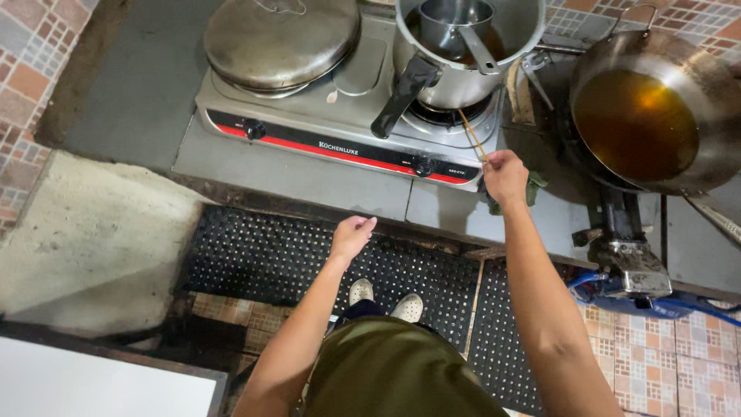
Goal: The person refills a wok with oil by transferring liquid from a large pot using a handheld ladle, and then lights a gas burner on the stove using a wooden stick.
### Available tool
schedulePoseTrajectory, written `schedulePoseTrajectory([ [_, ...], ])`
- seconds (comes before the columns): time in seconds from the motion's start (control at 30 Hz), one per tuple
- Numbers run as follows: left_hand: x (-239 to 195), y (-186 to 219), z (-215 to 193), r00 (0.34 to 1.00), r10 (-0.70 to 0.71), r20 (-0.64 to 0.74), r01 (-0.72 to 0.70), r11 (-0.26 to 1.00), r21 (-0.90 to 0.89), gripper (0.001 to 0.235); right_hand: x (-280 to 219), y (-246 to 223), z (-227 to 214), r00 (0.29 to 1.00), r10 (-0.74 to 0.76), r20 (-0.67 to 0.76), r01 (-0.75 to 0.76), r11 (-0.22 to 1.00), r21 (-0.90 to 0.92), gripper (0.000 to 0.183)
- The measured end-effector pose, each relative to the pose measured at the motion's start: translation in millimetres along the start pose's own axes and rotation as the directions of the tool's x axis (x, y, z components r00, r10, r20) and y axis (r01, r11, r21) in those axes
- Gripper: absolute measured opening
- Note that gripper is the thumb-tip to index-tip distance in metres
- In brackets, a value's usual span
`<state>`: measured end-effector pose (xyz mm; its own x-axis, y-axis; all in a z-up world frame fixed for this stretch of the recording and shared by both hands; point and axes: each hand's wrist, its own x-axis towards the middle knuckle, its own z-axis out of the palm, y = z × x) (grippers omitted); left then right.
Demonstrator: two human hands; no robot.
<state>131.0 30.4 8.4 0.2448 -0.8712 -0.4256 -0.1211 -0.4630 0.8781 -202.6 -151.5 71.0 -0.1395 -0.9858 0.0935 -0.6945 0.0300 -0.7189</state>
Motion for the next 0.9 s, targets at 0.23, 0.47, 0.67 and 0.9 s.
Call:
schedulePoseTrajectory([
  [0.23,10,-3,-13,0.999,0.033,0.018,-0.034,0.999,0.015,0.034,-3,-9,1,1.000,0.026,-0.008,-0.026,0.999,-0.030,0.020],
  [0.47,29,21,-7,0.981,0.192,-0.003,-0.192,0.980,0.056,0.035,-8,-18,1,0.999,0.040,-0.016,-0.040,0.998,-0.051,0.020],
  [0.67,33,37,-3,0.973,0.209,0.100,-0.213,0.977,0.031,0.035,-11,-22,1,0.998,0.056,-0.039,-0.057,0.998,-0.007,0.019],
  [0.9,33,27,2,0.979,0.155,0.128,-0.156,0.988,-0.003,0.034,-9,-12,-1,0.998,0.004,-0.055,-0.006,0.999,-0.039,0.019],
])
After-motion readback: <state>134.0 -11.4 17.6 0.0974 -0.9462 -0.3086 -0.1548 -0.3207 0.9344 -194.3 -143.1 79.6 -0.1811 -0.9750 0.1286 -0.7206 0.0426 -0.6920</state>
